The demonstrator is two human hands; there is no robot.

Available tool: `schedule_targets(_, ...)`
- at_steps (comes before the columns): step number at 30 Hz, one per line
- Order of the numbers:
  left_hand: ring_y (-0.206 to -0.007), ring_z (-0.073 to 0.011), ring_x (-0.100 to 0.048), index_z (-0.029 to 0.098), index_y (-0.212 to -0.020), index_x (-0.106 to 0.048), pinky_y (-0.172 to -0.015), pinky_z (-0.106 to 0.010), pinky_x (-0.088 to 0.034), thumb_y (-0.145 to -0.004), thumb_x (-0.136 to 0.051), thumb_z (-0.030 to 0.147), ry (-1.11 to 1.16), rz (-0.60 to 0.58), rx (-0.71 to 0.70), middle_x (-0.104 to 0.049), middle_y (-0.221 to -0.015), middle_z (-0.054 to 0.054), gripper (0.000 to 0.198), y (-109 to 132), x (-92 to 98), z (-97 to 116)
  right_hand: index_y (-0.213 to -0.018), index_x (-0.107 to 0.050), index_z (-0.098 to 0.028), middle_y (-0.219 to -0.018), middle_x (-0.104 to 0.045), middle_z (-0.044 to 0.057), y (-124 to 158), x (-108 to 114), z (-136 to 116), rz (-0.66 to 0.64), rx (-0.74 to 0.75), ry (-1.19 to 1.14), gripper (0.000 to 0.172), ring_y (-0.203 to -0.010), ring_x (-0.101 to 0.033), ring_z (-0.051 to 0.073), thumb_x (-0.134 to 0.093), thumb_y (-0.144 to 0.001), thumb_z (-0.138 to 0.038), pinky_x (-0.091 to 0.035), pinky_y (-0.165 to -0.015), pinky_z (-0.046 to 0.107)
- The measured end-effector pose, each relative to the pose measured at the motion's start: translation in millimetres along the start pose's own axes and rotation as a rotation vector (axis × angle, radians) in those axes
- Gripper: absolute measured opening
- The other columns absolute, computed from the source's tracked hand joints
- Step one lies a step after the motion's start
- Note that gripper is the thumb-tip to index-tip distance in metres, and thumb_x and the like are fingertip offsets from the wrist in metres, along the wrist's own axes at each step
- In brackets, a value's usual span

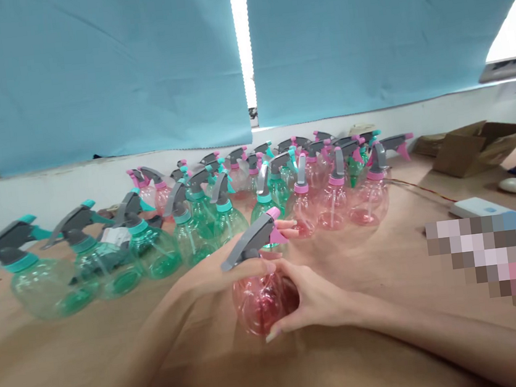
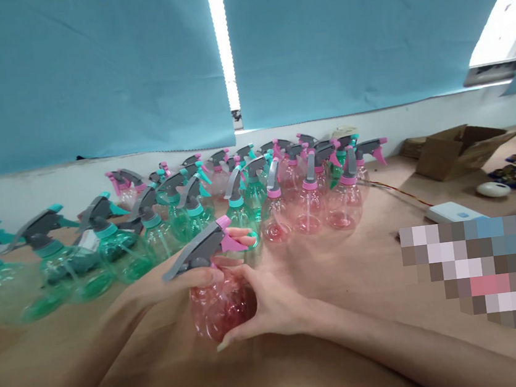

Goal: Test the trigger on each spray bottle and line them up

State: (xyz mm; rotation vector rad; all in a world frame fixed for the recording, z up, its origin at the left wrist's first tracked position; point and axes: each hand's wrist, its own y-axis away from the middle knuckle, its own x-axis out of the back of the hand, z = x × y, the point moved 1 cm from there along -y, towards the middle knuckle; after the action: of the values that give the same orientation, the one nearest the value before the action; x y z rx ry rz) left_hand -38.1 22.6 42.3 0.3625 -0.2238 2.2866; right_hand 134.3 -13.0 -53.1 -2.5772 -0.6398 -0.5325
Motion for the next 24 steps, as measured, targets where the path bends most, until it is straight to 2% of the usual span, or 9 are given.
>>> schedule_targets(4,-0.107,-0.0271,-0.065,0.027,-0.108,-0.068,-0.094,-0.043,-0.053,-0.081,-0.065,0.027,-0.050,0.205,-0.124,-0.073,-0.101,-0.004,0.027,-4.3,-12.4,-9.2,-0.139,-0.043,-0.024,-0.133,-0.058,0.010,-1.0,4.1,-2.4,-0.031,0.001,0.000,0.094,-0.120,-0.056,0.032,-0.085,-0.060,-0.053,-0.046,-0.100,0.049)
schedule_targets(8,-0.080,-0.0237,-0.069,0.025,-0.091,-0.069,-0.074,-0.038,-0.057,-0.082,-0.056,0.024,-0.117,0.388,-0.141,-0.071,-0.079,-0.002,0.016,-5.5,-25.9,-18.4,-0.144,-0.038,-0.022,-0.138,-0.054,0.014,5.1,18.7,5.6,-0.081,0.019,0.166,0.099,-0.124,-0.053,0.034,-0.081,-0.063,-0.059,-0.045,-0.101,0.052)
schedule_targets(11,-0.076,-0.0219,-0.066,0.025,-0.095,-0.067,-0.071,-0.036,-0.056,-0.081,-0.054,0.022,-0.177,0.466,-0.143,-0.066,-0.073,0.001,0.019,-4.2,-29.3,-20.8,-0.146,-0.037,-0.017,-0.145,-0.047,0.019,17.1,35.2,22.0,-0.069,-0.007,0.357,0.100,-0.132,-0.045,0.036,-0.074,-0.067,-0.066,-0.039,-0.107,0.054)
schedule_targets(17,-0.080,-0.0190,-0.062,0.024,-0.101,-0.062,-0.080,-0.036,-0.053,-0.078,-0.053,0.017,-0.317,0.519,-0.193,-0.062,-0.077,0.001,0.026,-2.5,-29.4,-12.7,-0.142,-0.047,-0.020,-0.152,-0.040,0.016,39.0,54.1,48.5,-0.091,-0.091,0.526,0.082,-0.139,-0.037,0.034,-0.063,-0.078,-0.067,-0.034,-0.111,0.053)
schedule_targets(24,-0.080,-0.0161,-0.063,0.022,-0.108,-0.058,-0.078,-0.033,-0.053,-0.080,-0.053,0.019,-0.270,0.651,-0.183,-0.065,-0.104,-0.003,0.029,-4.2,-36.3,-15.5,-0.141,-0.049,-0.025,-0.149,-0.045,0.011,40.9,52.4,46.1,-0.066,-0.088,0.528,0.073,-0.139,-0.038,0.033,-0.062,-0.081,-0.065,-0.035,-0.111,0.054)
